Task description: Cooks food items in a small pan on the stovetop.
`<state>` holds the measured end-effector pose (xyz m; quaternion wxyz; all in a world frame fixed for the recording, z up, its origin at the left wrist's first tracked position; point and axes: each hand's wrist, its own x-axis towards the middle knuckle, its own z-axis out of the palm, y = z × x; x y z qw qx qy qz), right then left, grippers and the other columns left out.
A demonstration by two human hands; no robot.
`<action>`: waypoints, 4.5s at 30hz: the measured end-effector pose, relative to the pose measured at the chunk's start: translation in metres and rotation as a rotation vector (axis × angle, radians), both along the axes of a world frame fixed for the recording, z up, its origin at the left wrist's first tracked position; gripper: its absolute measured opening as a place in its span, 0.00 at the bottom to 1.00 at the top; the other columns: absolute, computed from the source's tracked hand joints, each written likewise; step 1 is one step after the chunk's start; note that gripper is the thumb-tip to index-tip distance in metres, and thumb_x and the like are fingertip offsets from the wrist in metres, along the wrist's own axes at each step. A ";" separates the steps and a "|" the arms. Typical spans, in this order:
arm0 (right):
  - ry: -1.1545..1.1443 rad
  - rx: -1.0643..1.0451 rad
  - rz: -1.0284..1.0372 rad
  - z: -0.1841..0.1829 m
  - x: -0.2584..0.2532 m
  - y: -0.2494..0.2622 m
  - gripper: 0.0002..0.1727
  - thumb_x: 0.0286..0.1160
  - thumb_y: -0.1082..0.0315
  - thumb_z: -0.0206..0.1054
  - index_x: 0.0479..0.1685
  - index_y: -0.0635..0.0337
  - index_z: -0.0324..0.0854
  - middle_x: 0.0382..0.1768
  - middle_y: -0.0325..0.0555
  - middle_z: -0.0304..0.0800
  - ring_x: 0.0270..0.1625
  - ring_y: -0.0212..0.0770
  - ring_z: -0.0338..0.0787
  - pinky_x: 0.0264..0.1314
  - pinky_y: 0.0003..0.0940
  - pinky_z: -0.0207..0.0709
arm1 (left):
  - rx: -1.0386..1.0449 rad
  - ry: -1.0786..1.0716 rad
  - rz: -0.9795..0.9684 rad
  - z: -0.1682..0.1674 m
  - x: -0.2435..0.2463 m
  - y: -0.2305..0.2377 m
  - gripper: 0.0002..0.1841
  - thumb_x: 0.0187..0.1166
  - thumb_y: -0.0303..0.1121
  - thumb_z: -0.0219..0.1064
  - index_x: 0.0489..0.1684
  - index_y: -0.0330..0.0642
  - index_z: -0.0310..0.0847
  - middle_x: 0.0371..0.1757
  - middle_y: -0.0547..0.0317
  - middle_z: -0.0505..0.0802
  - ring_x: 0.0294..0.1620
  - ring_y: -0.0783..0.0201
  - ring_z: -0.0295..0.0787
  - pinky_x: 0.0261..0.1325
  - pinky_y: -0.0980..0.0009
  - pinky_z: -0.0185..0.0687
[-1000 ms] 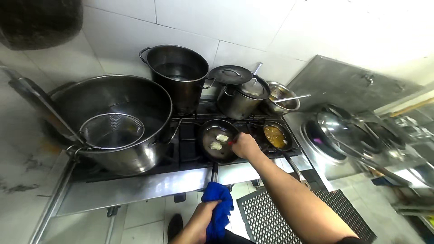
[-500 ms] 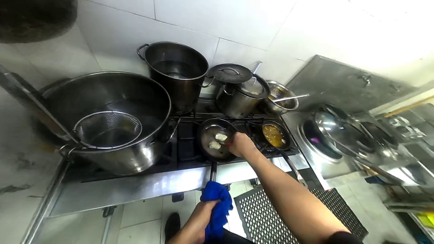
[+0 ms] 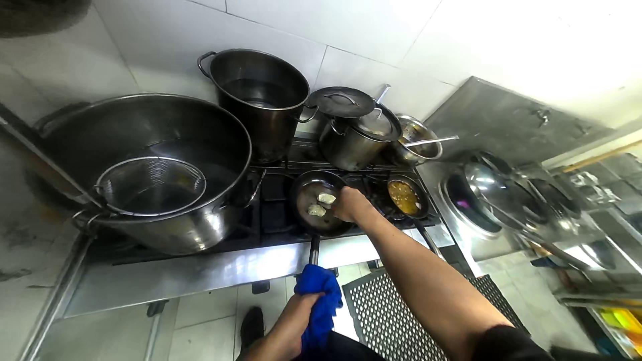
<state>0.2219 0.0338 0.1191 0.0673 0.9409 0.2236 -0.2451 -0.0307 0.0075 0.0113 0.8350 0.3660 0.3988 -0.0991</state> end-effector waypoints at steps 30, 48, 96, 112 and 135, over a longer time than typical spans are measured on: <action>-0.148 0.012 0.045 0.000 0.011 -0.017 0.16 0.67 0.51 0.76 0.37 0.55 0.88 0.43 0.54 0.93 0.49 0.57 0.94 0.47 0.63 0.86 | -0.057 0.011 0.041 0.005 0.002 0.001 0.12 0.84 0.36 0.65 0.52 0.36 0.86 0.43 0.49 0.95 0.46 0.57 0.94 0.51 0.59 0.91; -0.154 0.074 0.042 0.008 0.019 -0.024 0.19 0.69 0.50 0.75 0.42 0.57 0.88 0.46 0.57 0.93 0.51 0.59 0.94 0.50 0.65 0.86 | -0.099 -0.030 0.069 0.003 -0.001 -0.001 0.11 0.85 0.34 0.64 0.51 0.35 0.85 0.40 0.48 0.94 0.40 0.57 0.93 0.45 0.61 0.90; -0.016 0.090 0.077 -0.010 -0.089 -0.068 0.14 0.69 0.59 0.66 0.47 0.54 0.88 0.50 0.52 0.94 0.57 0.55 0.93 0.54 0.61 0.85 | -0.097 -0.072 0.113 0.003 -0.003 -0.011 0.10 0.87 0.33 0.61 0.50 0.34 0.84 0.38 0.48 0.94 0.38 0.58 0.93 0.44 0.62 0.90; 0.017 0.017 0.106 -0.017 -0.079 -0.037 0.16 0.70 0.58 0.69 0.50 0.59 0.85 0.55 0.55 0.92 0.60 0.57 0.92 0.56 0.62 0.85 | -0.092 -0.057 0.099 0.004 0.001 -0.011 0.10 0.86 0.32 0.62 0.47 0.34 0.85 0.36 0.49 0.93 0.37 0.59 0.92 0.43 0.62 0.89; -0.053 0.098 0.064 0.009 -0.035 -0.029 0.14 0.69 0.55 0.73 0.42 0.56 0.89 0.48 0.55 0.93 0.54 0.57 0.93 0.52 0.65 0.85 | -0.128 -0.054 0.119 0.014 0.005 -0.005 0.10 0.87 0.34 0.61 0.51 0.37 0.83 0.36 0.49 0.92 0.34 0.59 0.90 0.36 0.63 0.87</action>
